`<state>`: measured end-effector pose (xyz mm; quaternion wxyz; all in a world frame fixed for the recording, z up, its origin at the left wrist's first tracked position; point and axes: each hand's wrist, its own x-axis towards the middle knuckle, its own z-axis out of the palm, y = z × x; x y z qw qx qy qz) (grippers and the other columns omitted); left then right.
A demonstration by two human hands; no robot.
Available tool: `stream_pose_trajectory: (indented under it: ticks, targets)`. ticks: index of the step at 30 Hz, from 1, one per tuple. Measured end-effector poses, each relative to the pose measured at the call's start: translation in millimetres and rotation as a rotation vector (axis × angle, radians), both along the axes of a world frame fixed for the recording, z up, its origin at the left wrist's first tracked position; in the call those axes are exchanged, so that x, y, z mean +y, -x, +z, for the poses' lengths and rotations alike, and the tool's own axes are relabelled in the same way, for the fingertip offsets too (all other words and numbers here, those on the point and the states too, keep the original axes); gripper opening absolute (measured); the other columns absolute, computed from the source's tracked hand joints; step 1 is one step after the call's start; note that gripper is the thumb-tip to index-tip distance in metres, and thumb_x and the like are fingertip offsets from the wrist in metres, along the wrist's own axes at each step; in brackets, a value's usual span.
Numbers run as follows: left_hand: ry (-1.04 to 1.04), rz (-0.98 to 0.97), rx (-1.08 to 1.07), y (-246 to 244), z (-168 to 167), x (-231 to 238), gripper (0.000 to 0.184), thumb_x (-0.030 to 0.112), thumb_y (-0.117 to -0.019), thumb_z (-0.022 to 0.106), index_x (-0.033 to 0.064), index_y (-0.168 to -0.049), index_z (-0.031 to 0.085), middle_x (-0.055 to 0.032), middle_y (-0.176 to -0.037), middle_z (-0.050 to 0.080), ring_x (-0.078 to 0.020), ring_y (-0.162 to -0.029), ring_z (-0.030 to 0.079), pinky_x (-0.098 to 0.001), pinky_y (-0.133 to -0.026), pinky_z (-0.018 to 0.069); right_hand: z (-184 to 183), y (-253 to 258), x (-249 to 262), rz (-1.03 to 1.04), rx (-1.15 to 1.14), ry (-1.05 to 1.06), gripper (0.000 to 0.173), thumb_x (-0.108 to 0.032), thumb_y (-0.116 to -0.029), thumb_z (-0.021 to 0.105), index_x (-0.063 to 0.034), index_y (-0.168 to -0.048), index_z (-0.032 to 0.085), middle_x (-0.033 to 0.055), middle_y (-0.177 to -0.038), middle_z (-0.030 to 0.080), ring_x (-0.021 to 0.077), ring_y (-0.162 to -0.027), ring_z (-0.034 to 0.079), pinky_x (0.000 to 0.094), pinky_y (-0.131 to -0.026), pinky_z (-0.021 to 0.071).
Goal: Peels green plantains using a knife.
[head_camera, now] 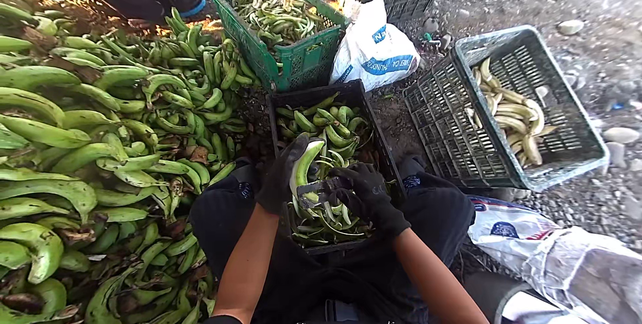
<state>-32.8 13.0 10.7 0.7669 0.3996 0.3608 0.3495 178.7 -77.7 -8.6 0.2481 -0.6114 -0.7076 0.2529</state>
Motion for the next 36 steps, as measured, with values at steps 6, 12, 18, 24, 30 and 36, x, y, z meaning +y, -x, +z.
stream_pose_trajectory:
  ticks: [6,12,18,24,30,36]
  targets:
    - [-0.262,0.217,0.434,-15.2,4.2,-9.0,0.053,0.044,-0.111,0.026,0.0123,-0.133,0.062,-0.0061,-0.117,0.069,-0.0124,-0.103,0.065,-0.0357,-0.091,0.0543,-2.7,32.7,23.7,-0.361,0.129,0.269,0.05,-0.054,-0.0995,0.049,-0.0162,-0.124,0.072,0.0191,-0.115,0.068,0.0401,-0.113,0.061,0.0628,-0.092,0.0471]
    - [-0.159,0.217,0.159,-8.1,4.7,-11.2,0.056,0.041,-0.1112,0.019,0.0049,-0.13,0.058,-0.0082,-0.086,0.07,-0.0147,-0.07,0.068,-0.0309,-0.065,0.0596,2.8,15.7,34.7,-0.465,0.38,0.267,0.054,-0.054,-0.1063,0.039,-0.0098,-0.118,0.067,0.0133,-0.099,0.068,0.0294,-0.096,0.063,0.057,-0.085,0.0476]
    - [0.034,0.251,-0.04,7.0,5.2,-5.6,0.054,0.051,-0.1091,0.029,0.0131,-0.131,0.061,-0.0056,-0.097,0.071,-0.0098,-0.069,0.065,-0.0228,-0.057,0.056,-2.0,-22.3,18.4,-0.105,0.342,0.094,0.043,-0.047,-0.1034,0.047,-0.014,-0.111,0.073,0.0005,-0.094,0.07,0.0119,-0.09,0.064,0.0417,-0.084,0.052]
    - [-0.052,0.052,0.432,12.3,-3.6,-7.9,0.052,0.05,-0.1093,0.033,0.0102,-0.122,0.065,-0.0045,-0.091,0.069,-0.0113,-0.075,0.066,-0.0287,-0.069,0.0578,-3.1,-46.1,12.1,0.025,0.135,0.197,0.044,-0.049,-0.103,0.047,-0.0164,-0.115,0.075,0.0056,-0.101,0.073,0.0233,-0.1,0.067,0.0537,-0.092,0.051]
    - [-0.056,-0.552,1.209,26.3,-50.6,18.4,0.043,0.035,-0.1018,0.061,0.0008,-0.127,0.066,-0.0198,-0.13,0.064,-0.0302,-0.123,0.06,-0.0517,-0.108,0.0438,-7.5,-87.0,4.9,-0.25,-0.247,0.623,0.057,-0.064,-0.0986,0.049,-0.013,-0.11,0.072,0.0176,-0.109,0.071,0.0384,-0.11,0.065,0.0653,-0.092,0.0468]
    - [-0.038,-0.34,0.499,-67.3,8.6,56.7,0.04,0.034,-0.1101,0.039,0.0049,-0.129,0.058,-0.0094,-0.105,0.066,-0.0159,-0.09,0.064,-0.036,-0.082,0.0562,-11.4,-67.8,1.0,-0.025,-0.255,0.727,0.07,-0.074,-0.0954,0.043,-0.0105,-0.105,0.071,0.0176,-0.106,0.07,0.0374,-0.107,0.065,0.0649,-0.091,0.0459]
